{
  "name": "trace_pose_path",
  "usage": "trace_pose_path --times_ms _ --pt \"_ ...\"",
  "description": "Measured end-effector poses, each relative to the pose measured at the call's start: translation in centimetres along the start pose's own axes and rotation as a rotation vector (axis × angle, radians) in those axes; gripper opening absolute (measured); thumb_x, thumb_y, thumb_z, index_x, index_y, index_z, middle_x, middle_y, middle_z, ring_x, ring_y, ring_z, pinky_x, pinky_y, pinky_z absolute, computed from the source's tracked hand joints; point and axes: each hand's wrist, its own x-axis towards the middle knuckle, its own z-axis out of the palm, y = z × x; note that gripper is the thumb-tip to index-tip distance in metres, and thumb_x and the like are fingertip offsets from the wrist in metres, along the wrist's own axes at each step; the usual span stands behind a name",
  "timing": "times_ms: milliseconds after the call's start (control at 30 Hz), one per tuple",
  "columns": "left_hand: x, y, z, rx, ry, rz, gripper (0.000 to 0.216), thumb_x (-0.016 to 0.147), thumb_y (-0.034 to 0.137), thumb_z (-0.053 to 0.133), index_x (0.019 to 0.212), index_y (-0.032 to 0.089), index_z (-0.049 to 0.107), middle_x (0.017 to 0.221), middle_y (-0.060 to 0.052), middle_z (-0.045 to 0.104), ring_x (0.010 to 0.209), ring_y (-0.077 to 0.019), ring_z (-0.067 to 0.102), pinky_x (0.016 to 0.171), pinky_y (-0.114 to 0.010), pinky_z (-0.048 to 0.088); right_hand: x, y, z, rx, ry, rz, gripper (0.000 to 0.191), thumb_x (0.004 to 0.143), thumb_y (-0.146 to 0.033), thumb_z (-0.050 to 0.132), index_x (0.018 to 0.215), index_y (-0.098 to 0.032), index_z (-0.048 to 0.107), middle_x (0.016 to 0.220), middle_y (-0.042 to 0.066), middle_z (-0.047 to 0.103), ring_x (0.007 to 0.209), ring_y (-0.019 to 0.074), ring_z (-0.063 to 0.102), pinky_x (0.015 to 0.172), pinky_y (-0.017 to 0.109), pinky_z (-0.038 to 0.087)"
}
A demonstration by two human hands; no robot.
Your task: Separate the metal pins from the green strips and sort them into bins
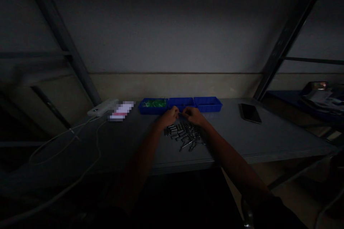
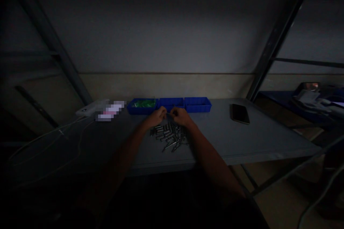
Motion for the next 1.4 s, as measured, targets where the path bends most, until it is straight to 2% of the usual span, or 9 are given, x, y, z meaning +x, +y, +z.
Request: trace_pose_path --times_ms 267,533,700,867,967,1133,1267,1400 --pt "0.1 1.0 0.1 -0.005 0.111 0.004 0.015 0.088 0.021 0.033 0.077 0.02 0.044 0.063 0.001 0.054 0.062 -0.0144 0.053 0.063 -0.026 0.038 0.3 0.3 0.1 -0.08 0.074 -0.015 0.012 0.081 -0.017 0.049 0.079 -0.014 0.061 0.073 0.003 0.063 0.064 0.0115 0.052 0.06 0.021 0.034" --pt "0.3 1.4 0.0 -0.005 0.15 -0.001 0.017 0.086 0.022 0.034 0.076 0.019 0.048 0.055 0.002 0.049 0.056 -0.0142 0.049 0.06 -0.026 0.036 0.2 0.0 0.1 -0.14 0.092 -0.014 0.017 0.086 -0.023 0.047 0.082 -0.014 0.062 0.074 0.004 0.064 0.065 0.0124 0.053 0.06 0.022 0.034" --pt "0.3 1.3 -0.3 -0.032 0.161 -0.007 0.021 0.087 0.022 0.033 0.078 0.018 0.052 0.055 0.002 0.052 0.056 -0.0139 0.051 0.062 -0.026 0.04 0.1 -0.4 -0.1 -0.147 0.096 0.002 0.023 0.088 -0.026 0.044 0.077 -0.014 0.062 0.072 0.004 0.064 0.064 0.0129 0.053 0.059 0.022 0.033" --pt "0.3 1.3 -0.6 -0.09 0.236 0.017 0.019 0.085 0.024 0.038 0.086 0.017 0.055 0.063 0.0 0.058 0.062 -0.0138 0.056 0.063 -0.025 0.042 0.1 -0.5 -0.5 -0.152 0.09 0.026 0.028 0.088 -0.027 0.043 0.072 -0.014 0.061 0.068 0.004 0.063 0.061 0.0119 0.051 0.057 0.022 0.032" --pt "0.1 1.6 -0.7 -0.131 0.193 0.049 0.019 0.082 0.03 0.045 0.088 0.016 0.058 0.068 -0.001 0.062 0.065 -0.0145 0.058 0.061 -0.024 0.042 0.1 -0.5 -0.5 -0.111 0.078 0.006 0.028 0.088 -0.027 0.042 0.071 -0.014 0.06 0.067 0.003 0.062 0.06 0.0113 0.05 0.057 0.021 0.032" --pt "-0.3 2.0 -1.2 -0.071 0.184 0.087 0.026 0.083 0.034 0.044 0.083 0.016 0.061 0.072 -0.003 0.064 0.067 -0.0151 0.058 0.063 -0.025 0.041 0.0 -0.6 -0.4 0.021 0.08 -0.011 0.029 0.086 -0.032 0.043 0.073 -0.013 0.06 0.065 0.0 0.058 0.06 0.0106 0.048 0.057 0.021 0.033" --pt "-0.3 2.0 -1.4 -0.031 0.181 0.062 0.033 0.085 0.037 0.038 0.082 0.015 0.063 0.067 -0.002 0.064 0.061 -0.015 0.055 0.059 -0.025 0.039 -0.1 -0.9 -0.6 0.049 0.11 -0.033 0.025 0.083 -0.034 0.047 0.081 -0.013 0.061 0.067 0.0 0.059 0.059 0.0101 0.048 0.057 0.021 0.033" --pt "0.0 2.3 -1.6 -0.061 0.139 0.014 0.038 0.086 0.04 0.035 0.08 0.015 0.063 0.063 -0.001 0.063 0.061 -0.0155 0.055 0.06 -0.025 0.041 -0.1 -1.2 -1.0 0.007 0.12 -0.049 0.028 0.084 -0.032 0.043 0.075 -0.014 0.061 0.064 -0.001 0.057 0.058 0.01 0.048 0.056 0.021 0.031"
